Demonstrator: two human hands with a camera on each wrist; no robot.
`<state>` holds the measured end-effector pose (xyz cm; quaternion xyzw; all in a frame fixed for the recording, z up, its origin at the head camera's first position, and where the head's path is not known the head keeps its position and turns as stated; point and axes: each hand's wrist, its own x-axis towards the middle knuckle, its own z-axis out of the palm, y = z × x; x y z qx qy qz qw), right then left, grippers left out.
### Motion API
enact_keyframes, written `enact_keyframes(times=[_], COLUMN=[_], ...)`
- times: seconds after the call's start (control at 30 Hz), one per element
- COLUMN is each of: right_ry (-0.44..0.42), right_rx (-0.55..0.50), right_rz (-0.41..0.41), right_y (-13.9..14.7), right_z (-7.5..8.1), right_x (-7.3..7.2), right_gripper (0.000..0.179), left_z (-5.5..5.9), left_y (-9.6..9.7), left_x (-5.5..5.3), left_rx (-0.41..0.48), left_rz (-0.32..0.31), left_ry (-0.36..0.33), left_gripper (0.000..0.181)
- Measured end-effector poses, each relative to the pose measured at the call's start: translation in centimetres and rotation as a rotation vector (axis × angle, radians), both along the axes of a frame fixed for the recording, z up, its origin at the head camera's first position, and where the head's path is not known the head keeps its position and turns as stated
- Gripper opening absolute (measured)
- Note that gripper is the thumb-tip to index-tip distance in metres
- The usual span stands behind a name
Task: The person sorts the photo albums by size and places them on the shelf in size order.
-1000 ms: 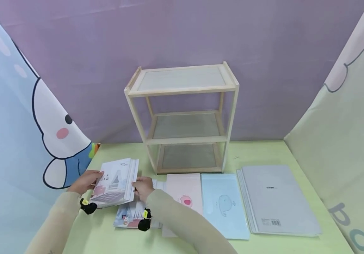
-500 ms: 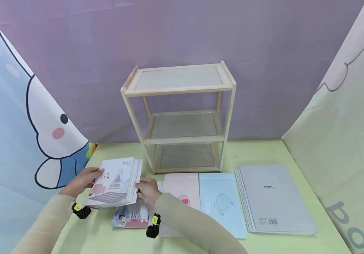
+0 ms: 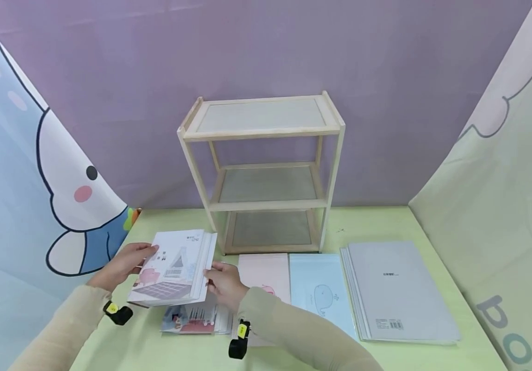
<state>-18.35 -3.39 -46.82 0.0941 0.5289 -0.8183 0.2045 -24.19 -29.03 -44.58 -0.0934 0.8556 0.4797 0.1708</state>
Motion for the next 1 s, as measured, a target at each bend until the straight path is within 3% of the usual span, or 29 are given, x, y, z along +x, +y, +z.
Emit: enact_keyframes(times=[0.33, 0.43, 0.67, 0.8, 1.0], right_ry=[-0.009, 0.004, 0.036, 0.029, 0.067], right_rx=[0.037, 0.040, 0.010, 0.022, -0.053], right_rz=[0.016, 0.030, 0.036, 0.032, 0.044], right_y=[3.5, 4.6, 7.0, 8.4, 10.4], right_z=[0.6, 0.7, 1.6, 2.2, 2.8], right_x=[0.6, 1.0, 1.4, 1.7, 2.0], right_gripper=[0.042, 0.040, 0.041, 0.043, 0.044], left_z=[1.3, 1.6, 2.3, 2.6, 2.9], left_y=[3.2, 4.0, 5.9, 7.4, 9.3], left_x=[1.2, 1.8, 3.1, 3.7, 4.8], left_rx=[0.040, 0.103, 0.306, 0.373, 0.457], left_rz=[0.011, 0.023, 0.137, 0.160, 0.179], left_ry=[0.054, 0.061, 0.068, 0.115, 0.162], left_gripper=[0.049, 0.047, 0.042, 0.042, 0.039])
